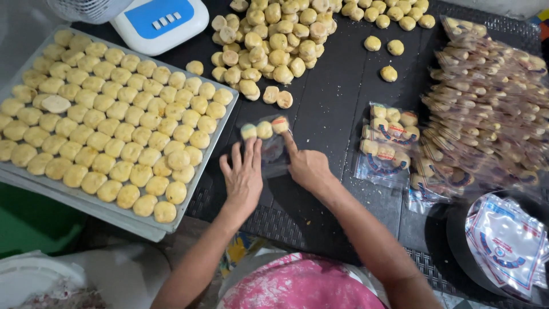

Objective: The person repeatedly picks small round cookies from a pile and places them into clear plastic bags, then sets the filled bags aside. The person also retrieves empty bags from a bowl and arranges the filled bags in a stack on the table.

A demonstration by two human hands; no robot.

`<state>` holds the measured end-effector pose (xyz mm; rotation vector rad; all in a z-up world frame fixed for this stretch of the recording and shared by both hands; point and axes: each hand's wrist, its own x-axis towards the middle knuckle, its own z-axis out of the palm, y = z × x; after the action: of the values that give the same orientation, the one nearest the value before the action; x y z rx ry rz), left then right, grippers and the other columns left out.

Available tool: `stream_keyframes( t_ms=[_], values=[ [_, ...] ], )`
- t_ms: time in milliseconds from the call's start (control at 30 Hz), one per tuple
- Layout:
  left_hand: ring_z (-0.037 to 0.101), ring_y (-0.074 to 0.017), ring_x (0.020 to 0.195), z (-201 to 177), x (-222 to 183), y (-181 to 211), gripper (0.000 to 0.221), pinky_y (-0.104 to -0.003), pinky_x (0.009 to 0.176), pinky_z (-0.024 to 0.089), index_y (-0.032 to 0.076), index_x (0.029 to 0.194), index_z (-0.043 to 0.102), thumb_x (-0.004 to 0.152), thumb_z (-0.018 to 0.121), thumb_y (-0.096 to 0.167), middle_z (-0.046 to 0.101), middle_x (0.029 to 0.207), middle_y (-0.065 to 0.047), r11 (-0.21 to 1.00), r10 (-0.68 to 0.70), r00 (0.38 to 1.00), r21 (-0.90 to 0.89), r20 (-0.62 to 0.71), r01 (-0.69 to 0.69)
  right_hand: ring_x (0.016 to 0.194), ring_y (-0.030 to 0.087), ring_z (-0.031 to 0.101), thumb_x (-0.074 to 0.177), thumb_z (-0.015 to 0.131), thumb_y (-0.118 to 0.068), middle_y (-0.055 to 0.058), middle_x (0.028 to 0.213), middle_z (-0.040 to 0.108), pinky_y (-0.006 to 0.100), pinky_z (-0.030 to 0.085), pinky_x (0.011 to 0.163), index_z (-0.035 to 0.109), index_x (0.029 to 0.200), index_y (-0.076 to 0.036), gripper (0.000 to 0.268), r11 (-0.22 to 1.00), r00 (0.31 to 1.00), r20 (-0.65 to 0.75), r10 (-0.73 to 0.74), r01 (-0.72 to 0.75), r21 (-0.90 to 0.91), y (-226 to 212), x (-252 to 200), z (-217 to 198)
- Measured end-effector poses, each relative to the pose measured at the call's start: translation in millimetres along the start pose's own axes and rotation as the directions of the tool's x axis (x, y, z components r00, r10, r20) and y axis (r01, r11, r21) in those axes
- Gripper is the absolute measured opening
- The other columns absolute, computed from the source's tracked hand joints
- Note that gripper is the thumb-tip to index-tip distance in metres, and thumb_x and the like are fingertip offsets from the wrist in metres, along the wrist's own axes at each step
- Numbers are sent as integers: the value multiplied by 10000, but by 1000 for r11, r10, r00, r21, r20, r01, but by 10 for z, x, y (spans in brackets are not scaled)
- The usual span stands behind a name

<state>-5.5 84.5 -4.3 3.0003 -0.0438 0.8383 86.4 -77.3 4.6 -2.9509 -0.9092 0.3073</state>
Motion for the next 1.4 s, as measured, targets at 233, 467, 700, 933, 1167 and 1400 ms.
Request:
stream_keyframes(
  t_ms=[233, 467, 700, 933, 1167, 1400],
  values=[
    [349, -435, 1361, -193, 60, -13, 477, -576, 1057, 304, 0, 1371, 479, 901, 395, 22, 486, 1404, -203, 978, 113, 993, -181, 40, -104, 925, 378, 648, 911, 608, -434, 155, 907, 700, 479, 518, 745, 718, 1110, -140, 372, 918, 920, -320, -225, 310, 248, 143, 693, -656],
    [302, -418, 1407, -187, 46, -32, 471, -565, 1086, 280, 5, 1383, 447, 917, 385, 39, 427, 1468, -194, 978, 96, 992, -190, 76, -80, 1150, 284, 449, 843, 678, -410, 0, 1370, 478, 433, 389, 865, 473, 1408, -326, 607, 904, 724, -544, -424, 301, -304, -163, 1488, -267],
    [315, -405, 1405, -199, -23, 16, 497, -570, 1109, 273, 11, 1393, 455, 899, 401, 19, 444, 1452, -191, 974, 150, 986, -181, 70, -135, 998, 246, 494, 886, 577, -271, -30, 1264, 523, 373, 415, 760, 587, 1259, -249, 374, 939, 741, -580, -338, 223, -263, 497, 1067, 50],
    [334, -365, 1380, -209, -132, 248, 533, -506, 1111, 276, 34, 1416, 415, 884, 389, 15, 458, 1420, -174, 910, 250, 960, -369, 126, -188, 928, 384, 565, 755, 784, -226, 158, 1361, 454, 472, 471, 725, 589, 1291, -163, 574, 979, 775, -601, -196, 186, -78, 739, -33, -66],
    [430, -285, 1280, 65, -108, 353, 424, -446, 1019, 327, 113, 1427, 430, 1011, 428, 191, 550, 1349, -80, 826, 112, 972, -563, 207, 25, 752, 254, 578, 949, 635, -256, 62, 925, 583, 339, 441, 663, 645, 1062, -118, 179, 986, 673, -720, -167, 114, -123, 974, -285, 335],
    [425, -266, 1297, 124, -100, 367, 398, -450, 1038, 296, 146, 1428, 451, 1047, 383, 239, 565, 1369, -58, 759, 39, 965, -636, 258, 140, 571, 227, 677, 973, 608, -124, 193, 839, 681, 296, 576, 485, 645, 1095, -5, 174, 360, 864, -201, 461, 25, 933, 810, -838, -38]
  ],
)
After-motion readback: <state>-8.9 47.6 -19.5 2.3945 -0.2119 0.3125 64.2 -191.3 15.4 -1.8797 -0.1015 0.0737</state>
